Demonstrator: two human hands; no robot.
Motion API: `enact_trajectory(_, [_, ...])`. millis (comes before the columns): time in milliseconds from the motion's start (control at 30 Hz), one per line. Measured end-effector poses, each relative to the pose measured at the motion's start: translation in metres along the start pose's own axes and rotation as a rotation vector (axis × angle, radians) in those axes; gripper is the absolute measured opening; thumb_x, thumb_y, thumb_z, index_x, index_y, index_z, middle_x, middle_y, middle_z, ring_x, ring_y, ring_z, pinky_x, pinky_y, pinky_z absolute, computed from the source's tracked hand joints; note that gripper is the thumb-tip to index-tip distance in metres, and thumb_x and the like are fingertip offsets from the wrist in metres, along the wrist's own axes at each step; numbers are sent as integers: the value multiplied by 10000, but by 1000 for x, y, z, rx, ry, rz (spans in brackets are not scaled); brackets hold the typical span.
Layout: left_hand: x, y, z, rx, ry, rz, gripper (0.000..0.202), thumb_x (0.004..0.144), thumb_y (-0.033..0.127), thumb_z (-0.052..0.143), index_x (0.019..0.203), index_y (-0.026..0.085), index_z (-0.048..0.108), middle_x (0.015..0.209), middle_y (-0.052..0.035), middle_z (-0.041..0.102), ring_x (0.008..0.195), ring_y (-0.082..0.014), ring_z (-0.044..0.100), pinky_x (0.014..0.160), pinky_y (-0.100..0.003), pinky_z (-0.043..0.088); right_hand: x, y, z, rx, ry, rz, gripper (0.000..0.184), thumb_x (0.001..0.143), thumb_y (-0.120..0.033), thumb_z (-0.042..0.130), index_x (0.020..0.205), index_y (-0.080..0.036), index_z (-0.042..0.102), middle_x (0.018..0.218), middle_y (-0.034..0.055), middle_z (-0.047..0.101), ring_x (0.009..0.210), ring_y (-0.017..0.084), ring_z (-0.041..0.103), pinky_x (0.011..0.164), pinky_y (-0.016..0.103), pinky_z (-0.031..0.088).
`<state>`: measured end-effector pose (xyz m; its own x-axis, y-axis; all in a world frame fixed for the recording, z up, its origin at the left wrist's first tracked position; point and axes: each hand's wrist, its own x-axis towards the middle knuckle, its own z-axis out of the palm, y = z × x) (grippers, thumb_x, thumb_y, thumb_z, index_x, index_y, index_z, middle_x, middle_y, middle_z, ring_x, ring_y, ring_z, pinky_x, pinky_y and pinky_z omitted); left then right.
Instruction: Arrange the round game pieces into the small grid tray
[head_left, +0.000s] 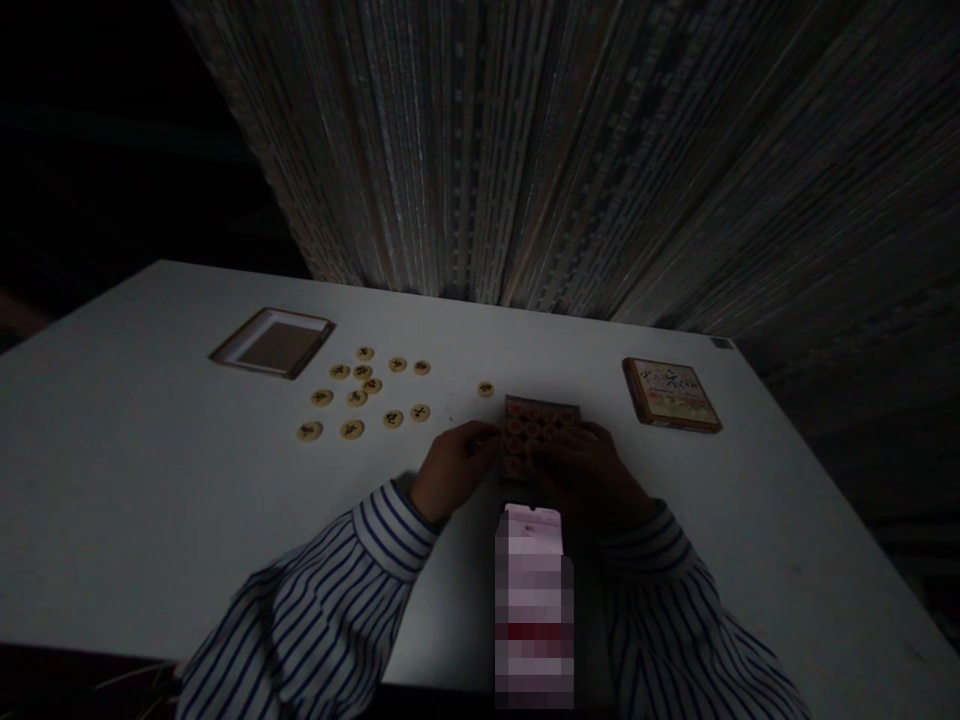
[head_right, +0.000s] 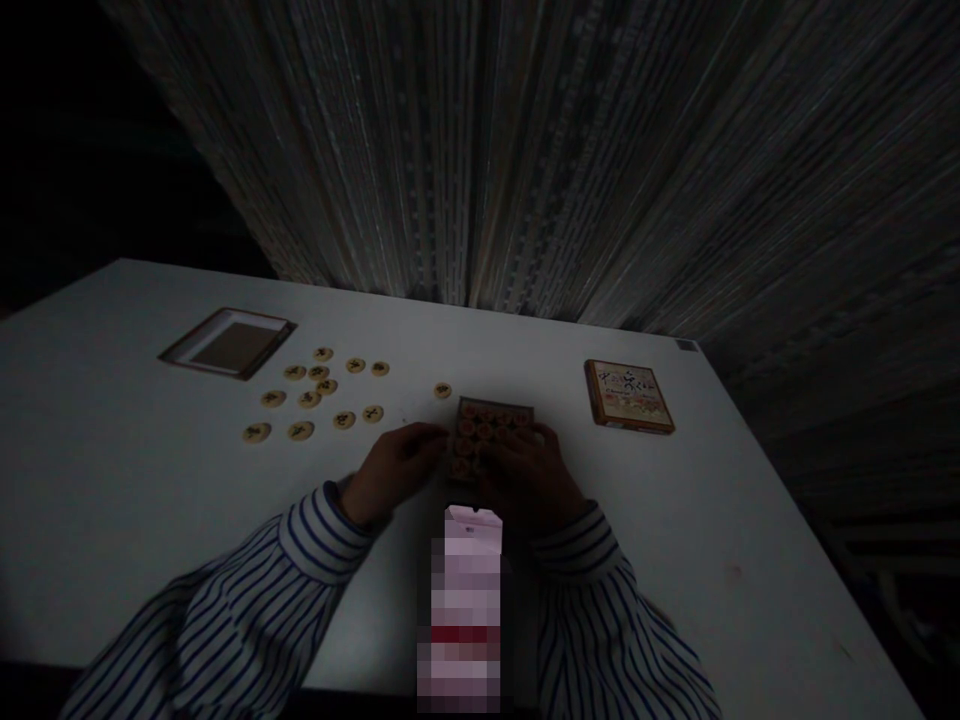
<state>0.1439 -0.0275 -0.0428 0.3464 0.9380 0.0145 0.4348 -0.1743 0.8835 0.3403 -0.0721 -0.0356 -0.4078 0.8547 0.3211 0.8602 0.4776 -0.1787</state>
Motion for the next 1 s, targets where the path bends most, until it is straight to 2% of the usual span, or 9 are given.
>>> enact_trajectory(300, [0,0,0,9,-8,-1,261,798,299,486,924,153,662,845,-69,702,735,-175,630,690,-305,496,0,5,1,-7,-32,-31,210,764,-282,569,950,-201,622,885,53,659,873,213,585,865,426,332])
enact_trajectory(500, [-1,1,-2,24,-5,-6,260,797,287,484,934,155,661,852,-70,704,735,-175,633,688,-302,501,-1,1,1,-8,9,-6,217,767,-281,562,962,-203,620,899,60,656,880,216,581,881,442,315])
enact_trajectory(767, [-1,-2,0,20,2,7,272,794,296,488,942,151,664,870,-79,703,767,-184,638,699,-307,498,1,2,-1,-18,-6,-24,240,752,-283,585,975,-213,636,917,67,659,887,221,573,860,416,329])
enact_trajectory(1000, [-1,-1,-1,25,-6,10,259,794,285,490,933,152,664,856,-77,703,748,-180,637,690,-308,496,0,-1,-1,-16,8,-20,220,754,-296,584,955,-229,643,914,50,655,897,222,570,871,438,331])
